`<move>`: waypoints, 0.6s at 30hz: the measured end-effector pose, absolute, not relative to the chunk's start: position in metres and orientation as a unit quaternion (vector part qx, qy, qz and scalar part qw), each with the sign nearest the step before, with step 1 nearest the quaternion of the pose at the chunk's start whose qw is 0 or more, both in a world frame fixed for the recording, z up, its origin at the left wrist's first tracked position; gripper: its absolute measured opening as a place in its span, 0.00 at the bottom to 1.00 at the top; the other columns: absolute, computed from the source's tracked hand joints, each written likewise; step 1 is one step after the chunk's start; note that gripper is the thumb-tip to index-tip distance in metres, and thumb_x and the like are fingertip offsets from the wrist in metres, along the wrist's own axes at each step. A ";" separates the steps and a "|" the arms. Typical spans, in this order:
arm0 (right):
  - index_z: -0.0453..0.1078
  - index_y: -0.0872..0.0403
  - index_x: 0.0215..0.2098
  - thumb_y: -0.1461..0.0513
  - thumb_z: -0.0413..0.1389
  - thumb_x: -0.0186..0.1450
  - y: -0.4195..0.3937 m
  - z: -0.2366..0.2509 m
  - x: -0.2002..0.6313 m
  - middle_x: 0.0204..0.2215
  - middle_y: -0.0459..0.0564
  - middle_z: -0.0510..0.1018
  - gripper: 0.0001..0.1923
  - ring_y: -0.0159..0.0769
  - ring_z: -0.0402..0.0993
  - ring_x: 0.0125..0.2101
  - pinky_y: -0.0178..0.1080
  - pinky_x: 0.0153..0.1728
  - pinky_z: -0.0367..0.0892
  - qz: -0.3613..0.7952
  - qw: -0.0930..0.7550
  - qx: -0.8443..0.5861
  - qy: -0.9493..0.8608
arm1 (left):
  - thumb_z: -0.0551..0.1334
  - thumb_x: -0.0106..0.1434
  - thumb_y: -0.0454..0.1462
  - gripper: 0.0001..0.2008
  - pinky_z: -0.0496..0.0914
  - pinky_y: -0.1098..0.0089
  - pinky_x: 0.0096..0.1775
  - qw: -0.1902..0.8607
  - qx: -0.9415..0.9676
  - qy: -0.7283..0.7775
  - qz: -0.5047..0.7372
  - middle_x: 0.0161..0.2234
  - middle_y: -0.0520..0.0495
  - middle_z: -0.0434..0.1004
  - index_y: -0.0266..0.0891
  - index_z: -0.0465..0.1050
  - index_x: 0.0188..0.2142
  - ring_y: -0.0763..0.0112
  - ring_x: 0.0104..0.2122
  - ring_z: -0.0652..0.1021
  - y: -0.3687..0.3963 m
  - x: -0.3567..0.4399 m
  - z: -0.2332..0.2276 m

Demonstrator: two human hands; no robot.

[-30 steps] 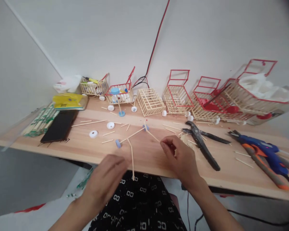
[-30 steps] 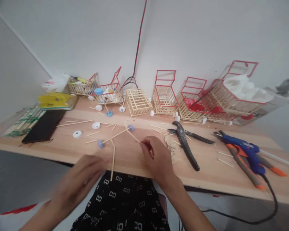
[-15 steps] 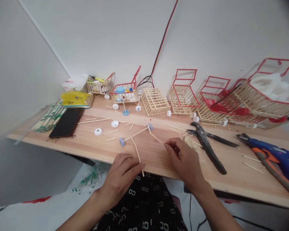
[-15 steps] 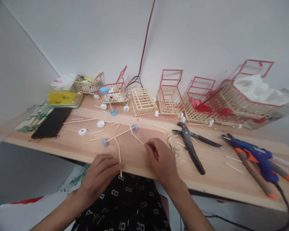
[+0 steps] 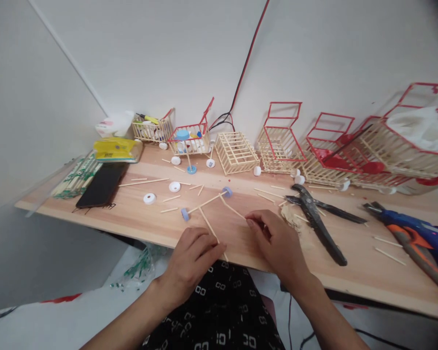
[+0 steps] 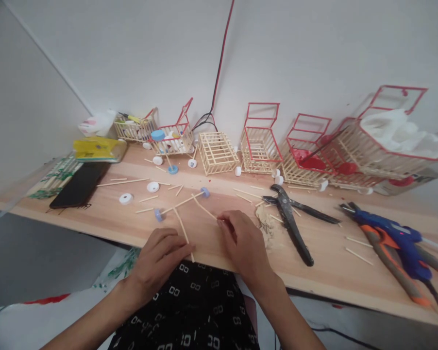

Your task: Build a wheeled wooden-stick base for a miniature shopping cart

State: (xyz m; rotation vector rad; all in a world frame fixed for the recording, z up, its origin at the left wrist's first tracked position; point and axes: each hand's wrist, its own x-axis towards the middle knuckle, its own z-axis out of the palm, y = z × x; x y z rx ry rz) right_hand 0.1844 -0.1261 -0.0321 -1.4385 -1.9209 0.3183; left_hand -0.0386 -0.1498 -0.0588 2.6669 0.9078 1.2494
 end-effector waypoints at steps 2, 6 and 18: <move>0.70 0.53 0.38 0.62 0.51 0.67 -0.125 -0.033 0.185 0.33 0.47 0.77 0.06 0.35 0.72 0.34 0.36 0.35 0.64 0.126 0.344 -0.553 -0.748 | 0.57 0.64 0.27 0.16 0.68 0.60 0.45 0.034 0.864 0.294 0.407 0.40 0.43 0.74 0.36 0.69 0.51 0.63 0.44 0.68 -0.150 -0.038 -0.060; 0.70 0.53 0.38 0.62 0.51 0.67 -0.123 -0.035 0.185 0.34 0.48 0.77 0.06 0.36 0.72 0.35 0.36 0.36 0.64 0.130 0.334 -0.554 -0.752 | 0.59 0.63 0.28 0.17 0.69 0.59 0.46 0.041 0.863 0.292 0.411 0.42 0.43 0.74 0.36 0.68 0.52 0.64 0.44 0.69 -0.148 -0.038 -0.064; 0.69 0.54 0.42 0.61 0.50 0.67 -0.124 -0.036 0.185 0.39 0.52 0.75 0.09 0.41 0.71 0.40 0.43 0.42 0.65 0.089 0.320 -0.576 -0.747 | 0.59 0.64 0.28 0.14 0.70 0.62 0.44 0.055 0.865 0.299 0.399 0.41 0.43 0.74 0.36 0.70 0.49 0.65 0.43 0.70 -0.144 -0.036 -0.061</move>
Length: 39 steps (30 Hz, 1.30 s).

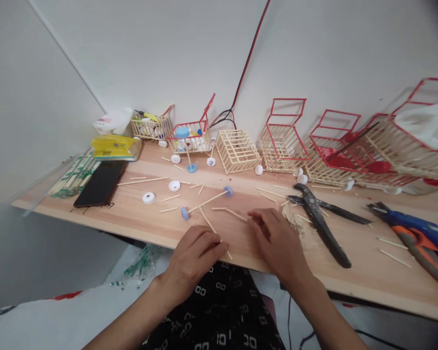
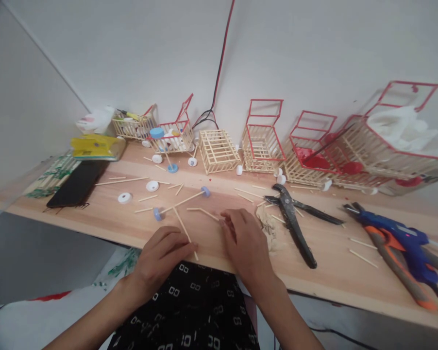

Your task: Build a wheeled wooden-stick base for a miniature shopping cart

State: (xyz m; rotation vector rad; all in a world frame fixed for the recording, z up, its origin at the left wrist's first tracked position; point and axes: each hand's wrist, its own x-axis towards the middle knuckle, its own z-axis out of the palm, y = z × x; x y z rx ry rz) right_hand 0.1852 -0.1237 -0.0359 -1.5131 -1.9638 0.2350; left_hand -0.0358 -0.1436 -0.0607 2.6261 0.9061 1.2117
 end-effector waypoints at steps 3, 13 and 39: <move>0.68 0.54 0.44 0.59 0.52 0.66 -0.134 -0.029 0.183 0.43 0.54 0.72 0.10 0.43 0.67 0.46 0.47 0.48 0.62 0.050 0.354 -0.534 -0.766 | 0.58 0.64 0.28 0.14 0.69 0.62 0.44 0.063 0.863 0.299 0.402 0.41 0.43 0.74 0.36 0.70 0.50 0.65 0.43 0.69 -0.144 -0.035 -0.059; 0.67 0.53 0.39 0.61 0.54 0.67 -0.163 -0.037 0.154 0.32 0.49 0.76 0.04 0.36 0.70 0.33 0.38 0.35 0.65 0.114 0.343 -0.437 -0.824 | 0.58 0.64 0.28 0.13 0.69 0.63 0.42 0.064 0.864 0.295 0.403 0.37 0.43 0.72 0.32 0.69 0.48 0.65 0.40 0.68 -0.143 -0.033 -0.053; 0.71 0.51 0.41 0.64 0.51 0.68 -0.163 -0.038 0.156 0.34 0.49 0.76 0.07 0.33 0.73 0.36 0.35 0.38 0.69 0.123 0.371 -0.460 -0.797 | 0.52 0.63 0.23 0.22 0.71 0.56 0.46 -0.053 0.853 0.422 0.302 0.55 0.35 0.69 0.30 0.64 0.56 0.59 0.45 0.69 -0.147 -0.054 -0.052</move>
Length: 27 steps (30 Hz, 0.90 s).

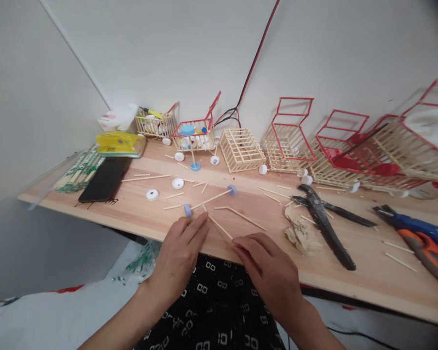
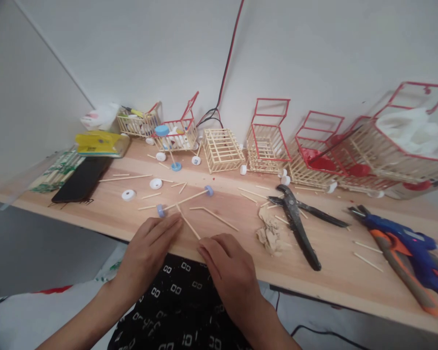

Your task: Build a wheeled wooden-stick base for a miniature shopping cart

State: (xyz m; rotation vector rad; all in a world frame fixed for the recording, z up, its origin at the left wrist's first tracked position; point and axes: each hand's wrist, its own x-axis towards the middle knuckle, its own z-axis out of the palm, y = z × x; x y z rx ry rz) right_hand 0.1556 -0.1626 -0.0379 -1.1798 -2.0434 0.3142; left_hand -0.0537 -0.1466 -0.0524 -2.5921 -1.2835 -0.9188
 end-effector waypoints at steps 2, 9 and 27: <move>0.71 0.51 0.41 0.64 0.51 0.68 -0.163 -0.038 0.156 0.34 0.49 0.76 0.07 0.34 0.73 0.36 0.35 0.38 0.69 0.126 0.368 -0.460 -0.798 | 0.51 0.63 0.23 0.23 0.71 0.56 0.45 0.058 -0.854 -0.420 -0.300 0.56 0.36 0.69 0.31 0.63 0.57 0.59 0.45 0.70 -0.146 -0.054 -0.052; 0.72 0.51 0.39 0.63 0.50 0.69 -0.163 -0.037 0.153 0.33 0.48 0.77 0.08 0.32 0.74 0.34 0.34 0.36 0.70 0.120 0.365 -0.465 -0.797 | 0.53 0.61 0.23 0.24 0.72 0.57 0.43 0.066 -0.855 -0.416 -0.303 0.54 0.37 0.71 0.32 0.64 0.57 0.60 0.43 0.70 -0.144 -0.054 -0.050; 0.71 0.52 0.39 0.64 0.52 0.68 -0.164 -0.040 0.154 0.33 0.47 0.77 0.06 0.32 0.74 0.35 0.35 0.37 0.69 0.156 0.363 -0.456 -0.797 | 0.53 0.62 0.24 0.21 0.70 0.59 0.40 0.086 -0.858 -0.418 -0.285 0.54 0.37 0.70 0.30 0.68 0.54 0.59 0.41 0.69 -0.144 -0.053 -0.051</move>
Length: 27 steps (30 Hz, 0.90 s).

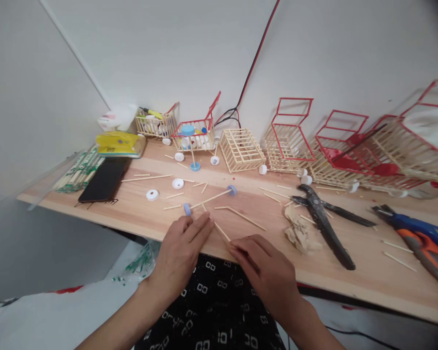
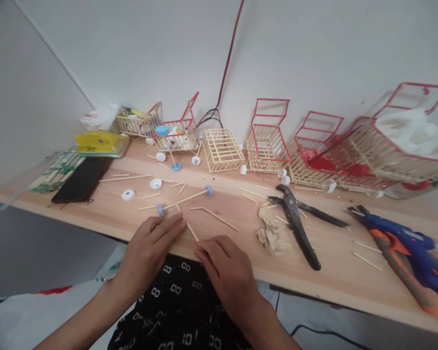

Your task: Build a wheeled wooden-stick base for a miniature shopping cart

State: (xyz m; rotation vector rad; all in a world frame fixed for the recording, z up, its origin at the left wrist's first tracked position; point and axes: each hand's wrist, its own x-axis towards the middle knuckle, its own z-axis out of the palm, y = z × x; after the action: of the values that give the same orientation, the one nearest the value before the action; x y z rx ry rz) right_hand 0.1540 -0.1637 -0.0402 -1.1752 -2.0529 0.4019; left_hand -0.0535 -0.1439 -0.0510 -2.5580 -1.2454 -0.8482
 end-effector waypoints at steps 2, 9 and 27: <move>0.71 0.52 0.39 0.64 0.52 0.68 -0.164 -0.041 0.154 0.33 0.47 0.76 0.06 0.32 0.73 0.35 0.34 0.37 0.68 0.156 0.364 -0.455 -0.798 | 0.53 0.62 0.24 0.21 0.70 0.60 0.39 0.090 -0.857 -0.417 -0.289 0.54 0.37 0.71 0.30 0.67 0.54 0.60 0.40 0.69 -0.144 -0.053 -0.051; 0.70 0.52 0.40 0.64 0.53 0.68 -0.164 -0.043 0.154 0.33 0.46 0.76 0.05 0.31 0.73 0.35 0.34 0.37 0.68 0.165 0.364 -0.451 -0.798 | 0.55 0.61 0.24 0.21 0.70 0.61 0.39 0.088 -0.858 -0.426 -0.273 0.53 0.39 0.72 0.30 0.68 0.53 0.60 0.39 0.68 -0.144 -0.052 -0.048; 0.70 0.52 0.41 0.63 0.52 0.68 -0.156 -0.031 0.174 0.36 0.47 0.76 0.06 0.31 0.73 0.36 0.33 0.38 0.66 0.115 0.364 -0.494 -0.781 | 0.53 0.60 0.23 0.21 0.71 0.61 0.36 0.106 -0.865 -0.425 -0.243 0.53 0.38 0.72 0.30 0.68 0.53 0.60 0.39 0.69 -0.144 -0.051 -0.048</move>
State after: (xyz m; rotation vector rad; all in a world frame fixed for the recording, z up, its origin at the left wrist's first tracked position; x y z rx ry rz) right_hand 0.1740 -0.1560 -0.0305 -1.2713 -2.0099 0.2968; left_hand -0.0510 -0.1441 -0.0479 -2.5477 -1.2529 -0.7171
